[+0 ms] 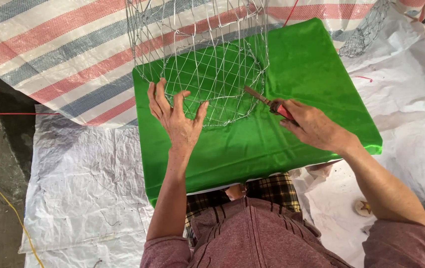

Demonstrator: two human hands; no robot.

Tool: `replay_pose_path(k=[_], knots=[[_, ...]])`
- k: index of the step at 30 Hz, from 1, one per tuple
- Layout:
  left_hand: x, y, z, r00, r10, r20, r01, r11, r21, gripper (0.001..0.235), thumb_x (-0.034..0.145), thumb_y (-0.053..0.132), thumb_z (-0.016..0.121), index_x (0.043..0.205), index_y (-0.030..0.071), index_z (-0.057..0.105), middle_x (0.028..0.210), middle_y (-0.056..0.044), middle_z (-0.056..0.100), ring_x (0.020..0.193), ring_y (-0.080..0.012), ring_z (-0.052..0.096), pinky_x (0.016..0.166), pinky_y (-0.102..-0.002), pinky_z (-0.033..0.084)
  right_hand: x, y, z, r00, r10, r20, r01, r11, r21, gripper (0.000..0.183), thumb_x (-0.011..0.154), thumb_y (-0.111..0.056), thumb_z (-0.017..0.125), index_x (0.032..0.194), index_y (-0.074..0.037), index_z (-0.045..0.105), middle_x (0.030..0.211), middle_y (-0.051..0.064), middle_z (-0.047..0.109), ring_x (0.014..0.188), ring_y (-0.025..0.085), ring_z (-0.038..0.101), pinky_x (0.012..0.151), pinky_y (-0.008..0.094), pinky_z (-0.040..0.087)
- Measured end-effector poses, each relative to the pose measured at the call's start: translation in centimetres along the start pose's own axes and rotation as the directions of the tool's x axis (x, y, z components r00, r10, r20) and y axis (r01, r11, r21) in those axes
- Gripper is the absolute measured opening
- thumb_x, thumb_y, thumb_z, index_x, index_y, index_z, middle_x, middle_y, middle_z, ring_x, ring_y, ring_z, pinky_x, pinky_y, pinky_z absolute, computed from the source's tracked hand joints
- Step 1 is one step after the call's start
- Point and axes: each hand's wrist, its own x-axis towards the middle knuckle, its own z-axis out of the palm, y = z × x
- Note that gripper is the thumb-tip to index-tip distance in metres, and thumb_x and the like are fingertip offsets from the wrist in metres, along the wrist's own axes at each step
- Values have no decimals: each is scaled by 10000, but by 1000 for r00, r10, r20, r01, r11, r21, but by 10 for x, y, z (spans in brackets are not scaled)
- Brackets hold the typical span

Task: Using pliers to cut and bend wire mesh to create a specific shape.

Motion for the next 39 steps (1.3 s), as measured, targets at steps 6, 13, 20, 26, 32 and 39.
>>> replay_pose_path(k=[6, 13, 20, 26, 32, 39], knots=[[2, -7, 3, 1000, 24, 5, -24, 999, -23, 452, 866, 553, 811, 979, 193, 563, 1546, -145, 356, 1496, -422, 224, 1173, -665, 214, 5, 0, -9, 998, -51, 23, 53, 995, -88, 426, 987, -180, 613, 1368, -15, 519, 1082, 211, 650, 1031, 415, 670, 784, 492, 587], [6, -9, 2, 999, 42, 7, -42, 996, -80, 457, 861, 495, 845, 978, 154, 564, 1535, -161, 362, 1473, -466, 224, 1152, -670, 265, 13, 16, 5, 994, -104, 35, 109, 977, -184, 443, 1001, -182, 587, 1407, -19, 515, 1086, 179, 655, 1062, 361, 667, 848, 464, 585], [6, -11, 3, 999, 53, -2, -53, 991, -120, 450, 862, 488, 839, 962, 140, 572, 1541, -177, 365, 1475, -474, 219, 1150, -657, 298, 20, 37, 16, 966, -250, -57, 216, 912, -350, 457, 993, -181, 618, 1413, -28, 521, 1093, 151, 638, 1058, 329, 659, 933, 445, 560], [9, -7, -3, 998, 67, -12, -68, 989, -130, 449, 880, 494, 822, 951, 137, 558, 1541, -178, 371, 1468, -469, 233, 1133, -639, 342, 27, 22, 7, 934, -339, -114, 258, 860, -440, 385, 1003, -188, 609, 1364, -63, 561, 997, 90, 626, 923, 267, 699, 833, 378, 591], [5, -11, 4, 998, 50, -26, -53, 989, -135, 463, 874, 518, 816, 929, 139, 557, 1548, -171, 374, 1472, -456, 237, 1121, -636, 364, 34, 43, 24, 889, -417, -188, 229, 762, -605, 297, 1084, -276, 525, 1317, -107, 595, 968, 42, 598, 837, 220, 697, 766, 344, 599], [4, -12, 5, 997, 59, -46, -65, 989, -132, 467, 886, 544, 797, 919, 143, 558, 1534, -173, 389, 1459, -467, 260, 1104, -656, 376, 33, 31, 23, 815, -536, -220, 184, 599, -779, 262, 1080, -210, 517, 1306, -112, 604, 980, 9, 559, 828, 161, 666, 756, 293, 579]])
